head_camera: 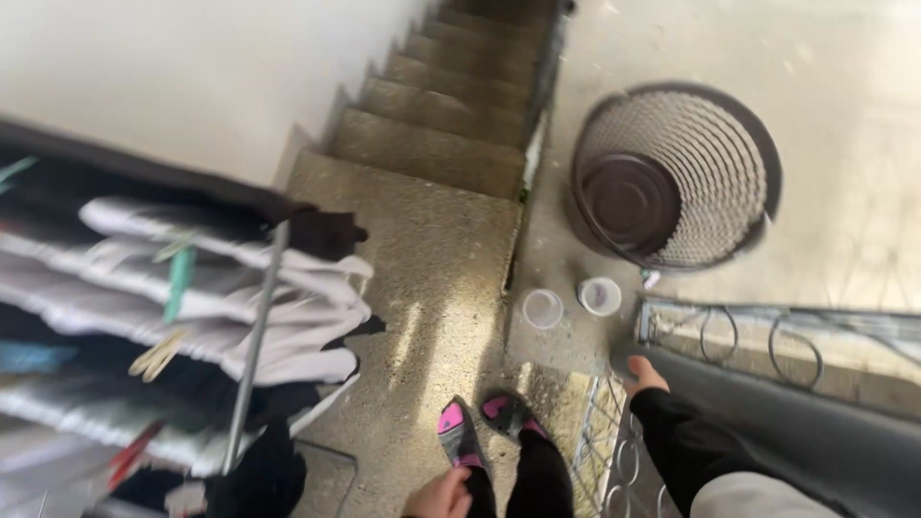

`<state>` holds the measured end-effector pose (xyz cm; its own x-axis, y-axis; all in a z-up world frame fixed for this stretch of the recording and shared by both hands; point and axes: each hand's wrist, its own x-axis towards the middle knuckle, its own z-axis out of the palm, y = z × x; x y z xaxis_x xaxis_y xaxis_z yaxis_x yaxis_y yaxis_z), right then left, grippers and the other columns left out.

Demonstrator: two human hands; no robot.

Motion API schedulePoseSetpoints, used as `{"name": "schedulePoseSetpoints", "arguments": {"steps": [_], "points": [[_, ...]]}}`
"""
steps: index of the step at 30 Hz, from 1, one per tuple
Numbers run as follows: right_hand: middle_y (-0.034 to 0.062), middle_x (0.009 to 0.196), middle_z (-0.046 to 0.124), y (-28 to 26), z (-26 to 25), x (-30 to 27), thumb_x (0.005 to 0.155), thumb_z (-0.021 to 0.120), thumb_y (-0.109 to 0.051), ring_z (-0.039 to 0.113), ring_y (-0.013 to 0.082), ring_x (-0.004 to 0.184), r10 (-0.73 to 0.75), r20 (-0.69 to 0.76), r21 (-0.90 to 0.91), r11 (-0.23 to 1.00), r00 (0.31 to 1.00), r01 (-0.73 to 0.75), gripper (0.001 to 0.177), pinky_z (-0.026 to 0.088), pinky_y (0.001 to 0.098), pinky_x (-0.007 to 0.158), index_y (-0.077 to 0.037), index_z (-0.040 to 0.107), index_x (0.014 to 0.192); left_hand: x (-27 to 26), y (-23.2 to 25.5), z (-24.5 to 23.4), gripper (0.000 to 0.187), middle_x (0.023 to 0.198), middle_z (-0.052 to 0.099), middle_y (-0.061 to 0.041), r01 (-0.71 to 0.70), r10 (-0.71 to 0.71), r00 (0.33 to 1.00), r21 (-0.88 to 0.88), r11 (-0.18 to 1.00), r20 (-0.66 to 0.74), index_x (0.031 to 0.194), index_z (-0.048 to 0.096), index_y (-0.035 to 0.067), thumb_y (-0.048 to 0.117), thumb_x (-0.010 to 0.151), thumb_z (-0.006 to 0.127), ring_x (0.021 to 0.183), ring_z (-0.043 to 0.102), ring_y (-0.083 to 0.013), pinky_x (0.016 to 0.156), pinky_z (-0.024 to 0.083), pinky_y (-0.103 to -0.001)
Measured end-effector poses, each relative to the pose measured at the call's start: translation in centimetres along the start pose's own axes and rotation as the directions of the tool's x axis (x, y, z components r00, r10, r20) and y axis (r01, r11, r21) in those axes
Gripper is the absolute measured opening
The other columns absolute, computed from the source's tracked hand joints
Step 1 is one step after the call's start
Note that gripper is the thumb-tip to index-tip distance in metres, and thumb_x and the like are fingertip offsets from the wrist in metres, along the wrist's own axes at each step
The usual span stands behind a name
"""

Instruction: Hanging laundry items on a drying rack using clothespins

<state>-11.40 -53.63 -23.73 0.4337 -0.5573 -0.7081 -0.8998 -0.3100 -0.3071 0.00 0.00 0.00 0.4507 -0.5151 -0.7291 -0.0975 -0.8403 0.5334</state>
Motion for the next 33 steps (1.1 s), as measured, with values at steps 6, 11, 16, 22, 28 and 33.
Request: {"name": "schedulePoseSetpoints", "arguments": {"steps": [6, 11, 16, 22, 28, 33], "points": [[0.0057, 0.138, 0.068, -4.9, -0.7, -0.5, 0.092, 0.064, -0.017, 0.064, 0.0255, 0.129, 0.035, -0.015, 0.193, 0.981, 0.999, -0.031, 0.048, 0.047, 0.0356, 0.108, -0.014, 0.059, 0.140, 15.1, 14.7, -7.4, 0.036, 0.115, 0.067, -0.006, -0.198, 0.184, 0.976, 0.122, 0.973, 0.117, 0.131, 0.058, 0.018, 0.026, 0.096, 0.053, 0.098, 0.065, -0.0258, 0.087, 0.052, -0.043], [0.0055, 0.151, 0.057, -11.3, -1.7, 2.0, 0.095, 0.061, -0.019, 0.054, 0.0270, 0.138, -0.040, 0.082, -0.013, 0.999, 0.996, 0.041, 0.048, 0.044, 0.0418, 0.114, -0.017, 0.057, 0.143, 25.0, 18.9, -5.7, 0.037, 0.103, 0.070, 0.001, -0.235, 0.230, 0.972, 0.136, 0.962, 0.049, 0.129, 0.062, 0.021, 0.027, 0.093, 0.055, 0.092, 0.067, -0.0227, 0.077, 0.052, -0.044], [-0.0006, 0.177, -0.001, -14.0, -0.9, 9.5, 0.098, 0.052, -0.005, 0.043, 0.0177, 0.147, -0.044, 0.288, -0.244, 0.962, 0.957, 0.118, 0.053, 0.048, 0.0375, 0.109, -0.015, 0.051, 0.150, 29.1, 21.8, -4.0, 0.039, 0.105, 0.074, -0.001, -0.139, 0.147, 0.988, -0.150, 0.979, 0.041, 0.130, 0.062, 0.014, 0.020, 0.094, 0.050, 0.089, 0.072, -0.0210, 0.081, 0.054, -0.037], [0.0074, 0.170, 0.022, -5.8, 6.7, 19.7, 0.090, 0.067, -0.014, 0.041, 0.0310, 0.146, -0.159, 0.324, -0.310, 0.914, 0.932, 0.263, 0.065, 0.043, 0.0454, 0.115, -0.007, 0.042, 0.150, 31.7, 20.4, -2.5, 0.027, 0.103, 0.070, 0.003, -0.052, 0.075, 0.985, -0.150, 0.987, 0.156, 0.123, 0.061, 0.015, 0.019, 0.099, 0.048, 0.085, 0.065, -0.0175, 0.077, 0.050, -0.034], [0.0046, 0.076, 0.041, -7.7, 2.5, 15.3, 0.094, 0.072, -0.031, 0.037, 0.0216, 0.070, 0.064, -0.025, 0.319, 0.946, 0.998, -0.053, 0.040, 0.030, 0.0363, 0.067, -0.014, 0.037, 0.084, 35.0, 17.4, -0.6, 0.035, 0.097, 0.073, 0.007, 0.014, 0.005, 0.995, -0.182, 0.983, 0.104, 0.127, 0.061, 0.018, 0.021, 0.094, 0.051, 0.081, 0.068, -0.0156, 0.081, 0.052, -0.033], [0.0008, 0.074, 0.037, -2.3, 7.5, 19.5, 0.107, 0.053, -0.022, 0.035, 0.0126, 0.057, 0.137, 0.334, 0.854, 0.375, 0.932, -0.361, 0.019, 0.033, 0.0312, 0.048, -0.022, 0.039, 0.094, 35.5, 15.9, 0.3, 0.033, 0.102, 0.075, 0.004, 0.092, -0.066, 0.985, -0.167, 0.982, 0.157, 0.128, 0.060, 0.020, 0.025, 0.095, 0.052, 0.090, 0.071, -0.0192, 0.085, 0.053, -0.035]]}}
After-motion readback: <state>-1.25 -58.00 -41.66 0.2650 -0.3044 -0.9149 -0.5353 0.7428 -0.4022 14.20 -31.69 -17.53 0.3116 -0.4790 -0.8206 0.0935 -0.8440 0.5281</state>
